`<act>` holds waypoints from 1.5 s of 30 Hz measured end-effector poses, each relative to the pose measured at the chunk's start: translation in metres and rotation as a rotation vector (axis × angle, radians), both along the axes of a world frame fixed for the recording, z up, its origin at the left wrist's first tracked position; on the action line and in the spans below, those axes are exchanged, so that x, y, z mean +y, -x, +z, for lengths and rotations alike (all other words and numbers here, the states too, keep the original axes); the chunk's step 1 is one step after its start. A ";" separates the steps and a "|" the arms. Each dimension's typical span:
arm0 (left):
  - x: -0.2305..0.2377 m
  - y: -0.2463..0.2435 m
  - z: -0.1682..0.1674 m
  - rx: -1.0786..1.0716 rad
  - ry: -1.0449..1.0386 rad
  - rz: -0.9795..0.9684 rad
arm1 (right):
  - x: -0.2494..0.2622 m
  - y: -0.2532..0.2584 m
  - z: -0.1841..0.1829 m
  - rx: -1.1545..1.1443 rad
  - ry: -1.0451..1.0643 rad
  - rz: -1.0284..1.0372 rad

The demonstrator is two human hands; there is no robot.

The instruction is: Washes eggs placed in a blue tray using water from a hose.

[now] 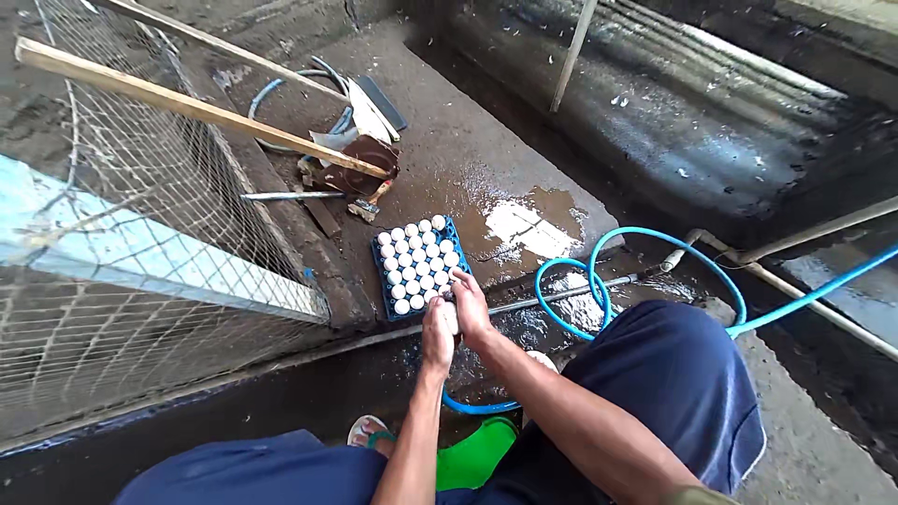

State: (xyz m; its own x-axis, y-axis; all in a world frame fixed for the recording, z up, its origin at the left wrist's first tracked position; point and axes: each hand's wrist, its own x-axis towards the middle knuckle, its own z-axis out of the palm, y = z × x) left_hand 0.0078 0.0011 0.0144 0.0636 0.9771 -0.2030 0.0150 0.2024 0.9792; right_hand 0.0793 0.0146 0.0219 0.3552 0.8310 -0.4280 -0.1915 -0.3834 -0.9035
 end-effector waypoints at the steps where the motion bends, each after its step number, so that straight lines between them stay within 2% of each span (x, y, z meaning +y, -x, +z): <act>1: -0.001 -0.001 -0.001 0.023 -0.015 0.031 | -0.003 0.003 0.002 0.009 0.014 0.008; 4: -0.005 0.002 0.002 0.033 -0.026 0.031 | -0.022 0.011 0.010 -0.027 -0.085 0.092; 7: -0.005 0.000 0.003 0.055 0.046 -0.020 | -0.005 -0.002 0.002 0.029 0.007 0.006; 9: -0.002 -0.003 0.002 0.091 0.001 0.052 | -0.012 0.007 0.008 0.000 -0.004 0.015; 11: -0.004 0.001 -0.002 0.132 -0.060 0.023 | -0.027 0.015 0.011 -0.051 -0.080 0.070; 14: -0.006 0.002 0.004 0.038 0.057 -0.033 | -0.010 0.001 0.004 -0.027 -0.003 0.016; 15: -0.005 -0.001 0.006 0.036 0.042 -0.014 | -0.007 -0.001 0.005 -0.010 0.018 0.006; 19: -0.006 -0.001 0.000 0.053 -0.055 0.013 | -0.031 0.010 0.011 -0.071 -0.134 0.087; 21: -0.008 -0.003 0.004 0.064 0.008 -0.008 | -0.015 0.001 0.004 -0.042 -0.063 0.008; 23: -0.010 -0.006 0.007 0.095 -0.028 0.019 | -0.012 0.000 0.007 -0.015 -0.020 -0.017; 26: -0.008 0.000 -0.002 0.115 -0.121 0.014 | -0.031 0.012 0.013 -0.071 -0.142 0.082; 30: -0.011 -0.009 0.003 0.084 -0.039 0.025 | -0.008 -0.006 0.003 0.020 -0.003 -0.051; 34: -0.009 -0.004 0.005 0.059 -0.042 0.016 | -0.034 0.009 0.008 -0.063 -0.183 0.057; 36: -0.009 -0.004 0.005 0.033 0.016 -0.026 | -0.019 -0.003 0.003 -0.018 -0.078 0.021; 38: -0.008 -0.009 0.007 0.033 0.008 0.019 | -0.016 -0.002 0.005 0.001 -0.027 0.004; 41: -0.008 -0.001 0.005 0.013 -0.015 -0.003 | -0.032 0.009 0.005 -0.061 -0.189 0.057; 43: -0.006 -0.001 0.003 0.018 0.052 -0.042 | -0.017 -0.003 -0.002 -0.017 -0.088 0.024; 45: -0.004 -0.004 0.001 0.035 0.025 -0.035 | -0.009 -0.005 0.001 0.051 0.024 -0.044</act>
